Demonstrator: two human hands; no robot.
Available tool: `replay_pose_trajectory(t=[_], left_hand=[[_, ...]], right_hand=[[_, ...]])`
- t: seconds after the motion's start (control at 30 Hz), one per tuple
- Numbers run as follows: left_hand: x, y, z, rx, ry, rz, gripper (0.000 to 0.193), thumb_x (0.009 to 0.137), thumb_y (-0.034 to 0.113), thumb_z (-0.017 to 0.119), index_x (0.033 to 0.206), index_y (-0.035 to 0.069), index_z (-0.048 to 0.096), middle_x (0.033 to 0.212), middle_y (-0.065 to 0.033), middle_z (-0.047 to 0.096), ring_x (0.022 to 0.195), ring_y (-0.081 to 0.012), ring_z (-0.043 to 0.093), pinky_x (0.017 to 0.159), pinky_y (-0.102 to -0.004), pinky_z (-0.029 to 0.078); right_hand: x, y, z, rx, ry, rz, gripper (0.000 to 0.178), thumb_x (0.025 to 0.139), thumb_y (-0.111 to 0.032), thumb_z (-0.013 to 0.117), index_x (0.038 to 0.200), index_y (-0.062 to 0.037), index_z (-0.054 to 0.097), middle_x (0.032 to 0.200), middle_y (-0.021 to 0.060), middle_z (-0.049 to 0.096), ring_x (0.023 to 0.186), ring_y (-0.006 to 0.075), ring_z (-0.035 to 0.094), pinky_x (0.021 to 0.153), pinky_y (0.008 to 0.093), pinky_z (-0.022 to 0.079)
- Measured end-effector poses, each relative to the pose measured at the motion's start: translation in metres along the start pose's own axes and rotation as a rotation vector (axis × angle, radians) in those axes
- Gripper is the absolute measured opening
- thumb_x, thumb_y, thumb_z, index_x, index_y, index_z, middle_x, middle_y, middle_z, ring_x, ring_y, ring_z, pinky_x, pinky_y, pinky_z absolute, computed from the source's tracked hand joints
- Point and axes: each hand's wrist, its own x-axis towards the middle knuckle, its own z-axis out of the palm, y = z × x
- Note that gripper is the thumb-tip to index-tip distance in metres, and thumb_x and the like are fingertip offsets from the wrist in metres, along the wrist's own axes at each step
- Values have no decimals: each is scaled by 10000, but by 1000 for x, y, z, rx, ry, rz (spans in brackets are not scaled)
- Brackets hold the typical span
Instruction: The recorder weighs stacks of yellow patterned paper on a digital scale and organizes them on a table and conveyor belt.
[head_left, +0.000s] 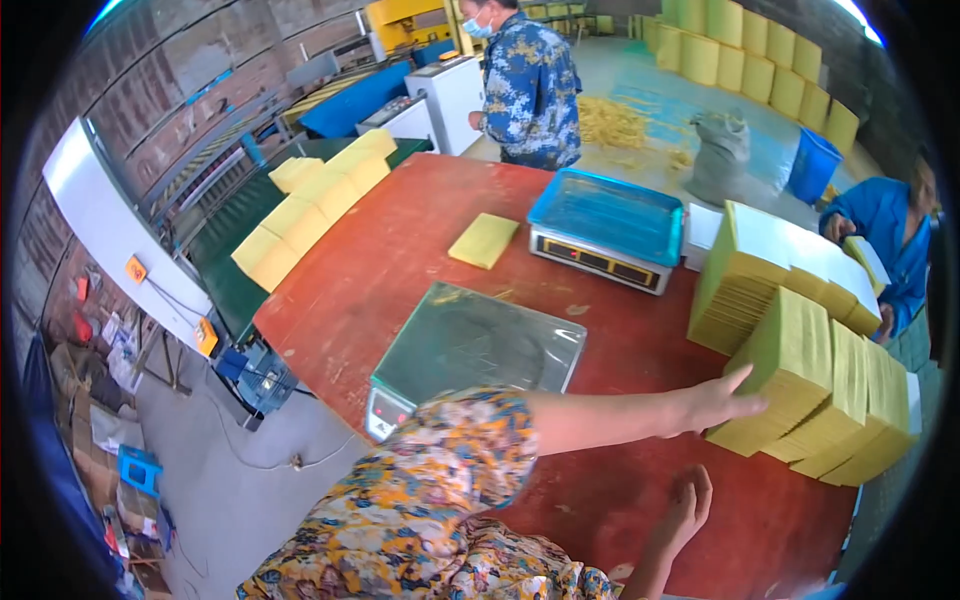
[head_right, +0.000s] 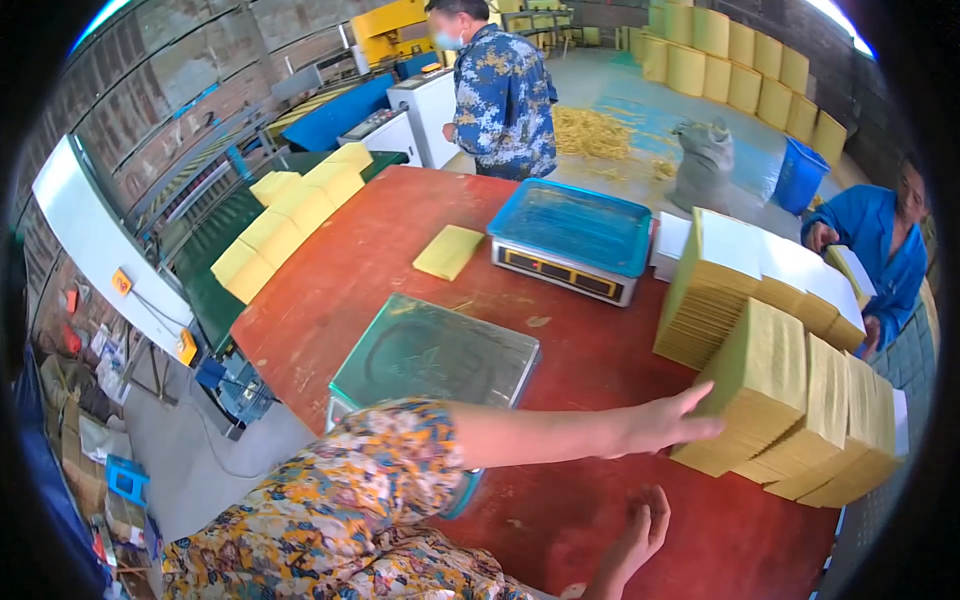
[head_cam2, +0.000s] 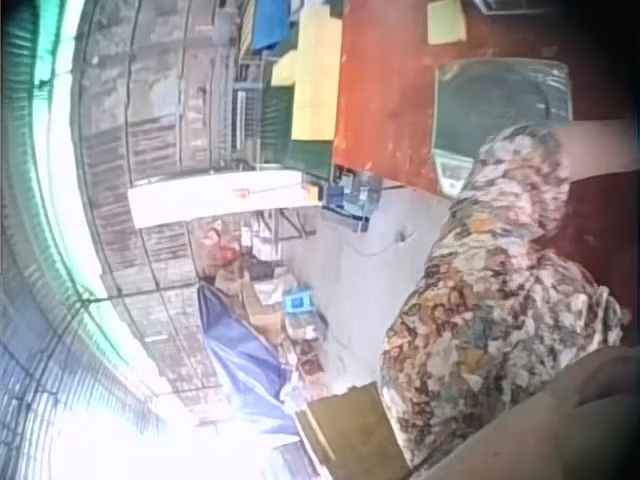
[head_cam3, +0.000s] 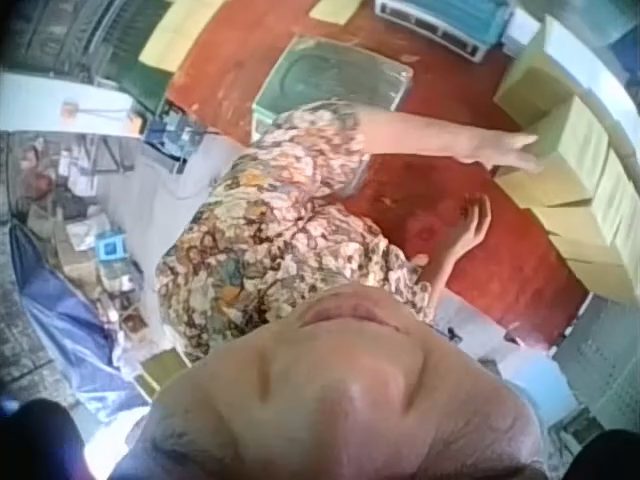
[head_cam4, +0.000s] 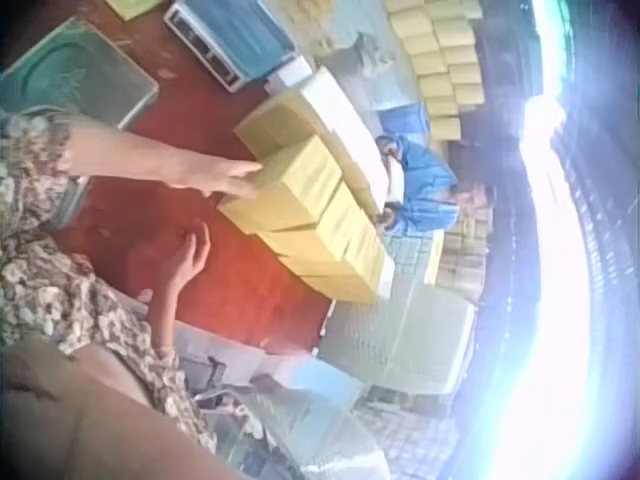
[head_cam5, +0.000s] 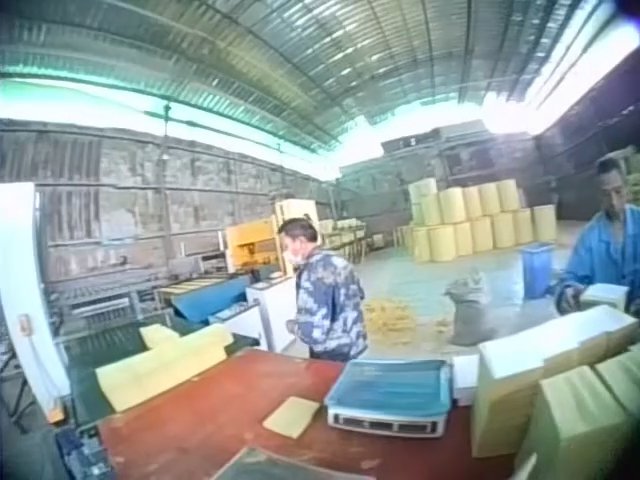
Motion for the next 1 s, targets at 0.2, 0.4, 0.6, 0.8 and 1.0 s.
replay_pose_trajectory(t=[0.2, 0.4, 0.6, 0.8, 1.0], left_hand=[[-222, -23, -134, -275, 66, -55, 764, 914, 502, 589, 1464, 25, 358, 1403, -189, 483, 1224, -260, 539, 989, -397, 461], [-461, -64, -231, -358, 669, 97, 527, 988, 350, 513, 1383, 6, 459, 1340, -172, 552, 1193, -257, 569, 991, -399, 473], [-664, -109, -334, -145, 1174, 81, 503, 988, 365, 523, 1322, -11, 519, 1243, -147, 617, 1112, -238, 616, 947, -383, 492], [-777, -137, -503, 583, 1536, -135, 504, 949, 432, 543, 1218, 9, 598, 1174, -193, 640, 1091, -316, 612, 931, -369, 481], [-800, -153, -712, 1349, 1606, -119, 468, 950, 381, 515, 1162, -27, 599, 1205, -225, 609, 1114, -367, 586, 939, -429, 478]], right_hand=[[-51, -23, 117, 34, -431, -77, 347, 922, -111, 518, 1245, 7, 560, 1038, 91, 638, 868, 186, 609, 805, 325, 494], [-151, 16, 276, 235, -874, 11, 355, 894, -162, 569, 1190, 34, 556, 936, 157, 675, 821, 222, 651, 779, 347, 522], [-297, 118, 419, 149, -1215, 409, 353, 896, 26, 475, 1244, 13, 532, 1027, 152, 673, 872, 207, 657, 816, 329, 522], [-384, 217, 556, -72, -1281, 432, 361, 912, 33, 481, 1266, -19, 528, 1039, 116, 654, 908, 221, 651, 827, 328, 526], [-410, 272, 621, -169, -1204, 391, 358, 945, -4, 473, 1299, -49, 506, 1134, 89, 620, 932, 178, 639, 816, 316, 530]])
